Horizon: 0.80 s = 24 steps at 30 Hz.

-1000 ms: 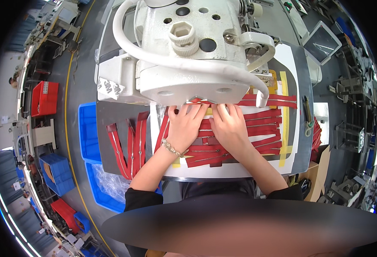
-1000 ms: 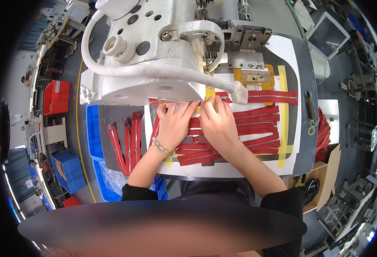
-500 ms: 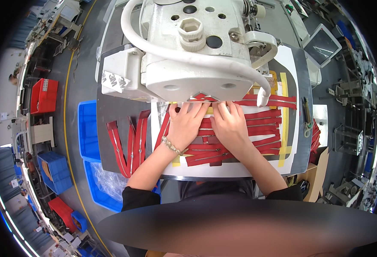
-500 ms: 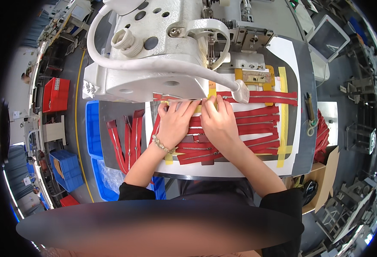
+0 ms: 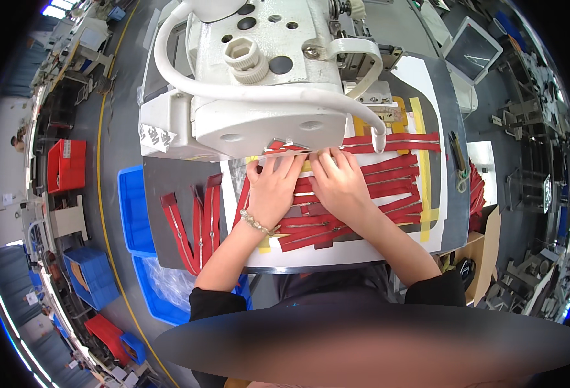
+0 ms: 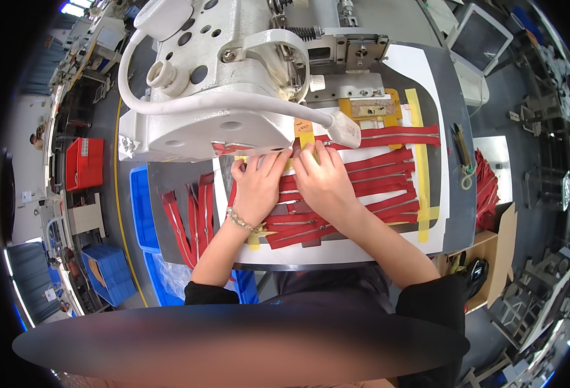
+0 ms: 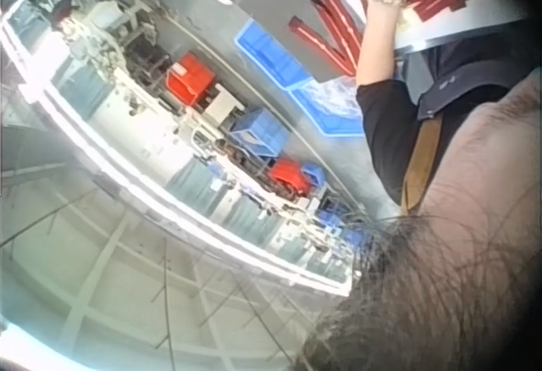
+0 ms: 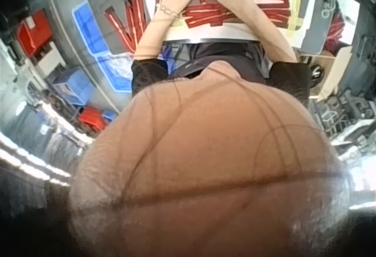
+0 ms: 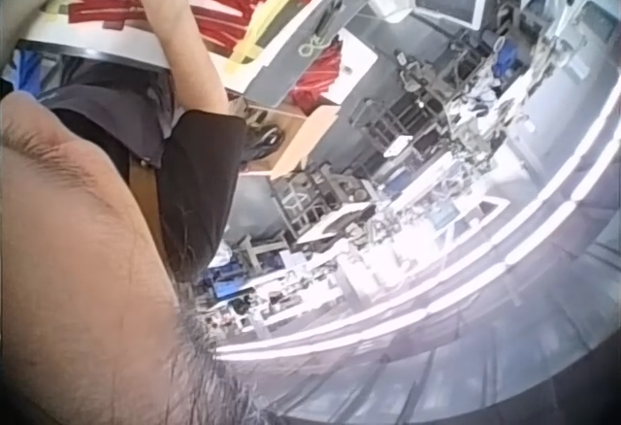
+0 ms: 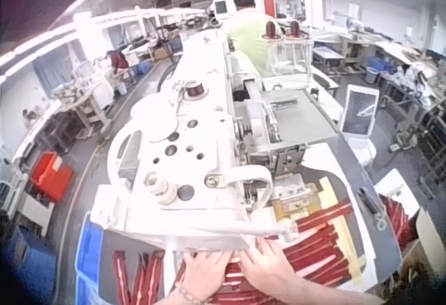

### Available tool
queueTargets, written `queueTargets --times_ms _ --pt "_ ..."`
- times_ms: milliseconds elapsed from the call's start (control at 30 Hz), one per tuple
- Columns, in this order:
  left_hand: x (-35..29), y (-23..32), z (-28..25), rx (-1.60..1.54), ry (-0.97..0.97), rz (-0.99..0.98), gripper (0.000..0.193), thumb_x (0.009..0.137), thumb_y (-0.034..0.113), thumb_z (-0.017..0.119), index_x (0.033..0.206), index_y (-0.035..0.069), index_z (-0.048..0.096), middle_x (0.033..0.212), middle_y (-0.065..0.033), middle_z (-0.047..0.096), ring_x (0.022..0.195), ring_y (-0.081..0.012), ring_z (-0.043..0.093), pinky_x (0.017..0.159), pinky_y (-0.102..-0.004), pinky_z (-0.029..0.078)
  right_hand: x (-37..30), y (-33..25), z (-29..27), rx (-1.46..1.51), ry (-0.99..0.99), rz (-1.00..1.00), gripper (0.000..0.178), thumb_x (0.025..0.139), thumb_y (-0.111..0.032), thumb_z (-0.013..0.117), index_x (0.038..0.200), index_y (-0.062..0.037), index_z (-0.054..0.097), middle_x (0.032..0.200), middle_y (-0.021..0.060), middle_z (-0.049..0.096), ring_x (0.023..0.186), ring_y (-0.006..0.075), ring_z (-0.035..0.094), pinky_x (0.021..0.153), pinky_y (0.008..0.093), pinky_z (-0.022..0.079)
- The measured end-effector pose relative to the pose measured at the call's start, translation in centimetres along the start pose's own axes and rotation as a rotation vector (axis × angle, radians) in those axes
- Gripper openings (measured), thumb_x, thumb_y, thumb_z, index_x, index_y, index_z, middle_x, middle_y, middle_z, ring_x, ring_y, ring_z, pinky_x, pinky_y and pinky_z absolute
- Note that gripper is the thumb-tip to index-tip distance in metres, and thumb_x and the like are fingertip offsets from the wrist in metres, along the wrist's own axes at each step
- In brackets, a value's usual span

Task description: Operating an industrial sewing machine to assemble red leather components for zippers.

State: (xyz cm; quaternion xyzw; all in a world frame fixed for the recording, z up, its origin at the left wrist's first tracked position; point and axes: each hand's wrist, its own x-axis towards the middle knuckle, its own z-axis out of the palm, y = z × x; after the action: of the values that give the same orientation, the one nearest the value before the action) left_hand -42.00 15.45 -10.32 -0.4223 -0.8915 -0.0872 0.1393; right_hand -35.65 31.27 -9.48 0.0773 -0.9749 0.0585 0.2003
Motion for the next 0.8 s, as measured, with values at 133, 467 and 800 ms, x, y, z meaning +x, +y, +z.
queueTargets --times_ms 133,467,800 --pt "0.0 -0.2 -0.1 0.020 -0.012 0.000 0.045 0.081 0.008 0.055 0.124 0.018 0.058 0.116 0.0045 0.059 0.104 -0.0159 0.051 0.089 -0.0430 0.027 0.1 1.1 -1.2 0.160 -0.029 -0.061 0.032 0.075 -0.021 0.068 0.098 -0.0015 0.058 0.108 0.0182 0.058 0.106 0.0316 0.056 0.093 0.0403 0.042" --pt "0.7 -4.0 -1.0 -0.086 -0.230 0.017 0.038 0.087 0.030 0.063 0.122 0.016 0.061 0.118 -0.0025 0.061 0.107 -0.0220 0.054 0.088 -0.0446 0.036 -0.5 4.7 0.3 0.320 -0.009 -0.204 0.027 0.079 -0.020 0.069 0.101 -0.0107 0.059 0.118 0.0041 0.063 0.112 0.0188 0.059 0.100 0.0432 0.038" --pt "2.9 -10.7 3.9 -0.579 -0.403 -0.027 0.045 0.084 0.039 0.069 0.114 0.006 0.065 0.107 -0.0100 0.068 0.092 -0.0256 0.065 0.080 -0.0351 0.049 1.2 5.8 1.0 0.398 0.024 -0.208 0.021 0.080 -0.014 0.069 0.095 -0.0076 0.056 0.116 0.0050 0.063 0.103 0.0221 0.061 0.078 0.0317 0.054"
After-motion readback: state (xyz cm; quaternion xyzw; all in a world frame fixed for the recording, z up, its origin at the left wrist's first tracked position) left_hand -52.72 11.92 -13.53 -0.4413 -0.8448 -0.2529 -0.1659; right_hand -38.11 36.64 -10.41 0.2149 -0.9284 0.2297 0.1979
